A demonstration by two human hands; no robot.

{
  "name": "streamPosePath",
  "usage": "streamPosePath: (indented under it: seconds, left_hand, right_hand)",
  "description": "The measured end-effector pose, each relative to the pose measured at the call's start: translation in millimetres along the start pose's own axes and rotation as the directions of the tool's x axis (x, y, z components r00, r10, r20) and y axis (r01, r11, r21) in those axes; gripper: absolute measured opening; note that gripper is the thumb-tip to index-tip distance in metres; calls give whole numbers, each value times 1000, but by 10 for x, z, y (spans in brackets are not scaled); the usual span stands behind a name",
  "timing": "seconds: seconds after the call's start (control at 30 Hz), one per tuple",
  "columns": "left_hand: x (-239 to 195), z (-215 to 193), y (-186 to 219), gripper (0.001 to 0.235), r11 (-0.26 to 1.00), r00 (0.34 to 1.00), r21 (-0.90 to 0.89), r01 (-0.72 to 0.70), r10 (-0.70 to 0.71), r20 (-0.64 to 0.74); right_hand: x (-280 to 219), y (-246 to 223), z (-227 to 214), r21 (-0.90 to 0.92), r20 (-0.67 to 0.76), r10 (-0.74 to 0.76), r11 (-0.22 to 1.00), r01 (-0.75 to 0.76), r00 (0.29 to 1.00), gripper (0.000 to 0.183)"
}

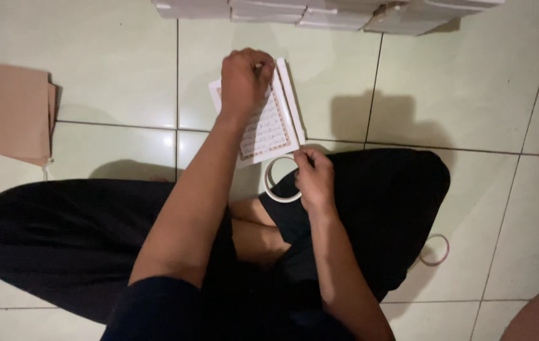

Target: The person sits on the floor and tapes the spines of small books using a roll of clear tape. They pick up each book, apply tape along the spine, and place the finished books into a stack.

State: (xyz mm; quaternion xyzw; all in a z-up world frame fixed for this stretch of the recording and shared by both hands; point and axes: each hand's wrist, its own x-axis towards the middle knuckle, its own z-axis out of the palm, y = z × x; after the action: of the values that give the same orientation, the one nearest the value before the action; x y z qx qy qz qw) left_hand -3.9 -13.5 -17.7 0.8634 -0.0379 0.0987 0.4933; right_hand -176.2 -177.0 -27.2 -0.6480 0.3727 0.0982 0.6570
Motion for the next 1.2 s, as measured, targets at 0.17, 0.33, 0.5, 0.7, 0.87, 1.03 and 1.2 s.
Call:
streamPosePath:
  seconds: [0.17,0.33,0.5,0.7,0.87,1.03,1.2]
  left_hand:
    - [-86,8,11,30,992,989,25,-123,120,82]
    - [-77,-1,38,10,998,997,64,-6,1,79]
    - [-40,21,196,13,906,996,414,-86,66,62]
    - [-253,-76,441,59,776,927,614,-144,-112,359]
    - [-351,-514,849,116,797,788,589,-131,-277,550]
    - [-366,-508,907,134,784,747,606,-131,-324,581]
    - [-356,-415,845,136,789,735,603,-120,-338,588]
  right_hand:
    - [75,24,-30,-33,-10,18,999,-19,1000,15]
    - [107,133,-29,-250,-85,-174,957,148,981,20]
    - [184,252,-63,-257,-99,-182,954,152,978,29]
    - [399,421,-160,-242,-72,-234,947,211,969,22]
    - [381,397,-191,-240,-55,-311,927,290,949,22]
    - [292,254,-159,-607,-38,-449,720,336,893,15]
    - [249,231,-137,-582,-93,-426,756,298,900,16]
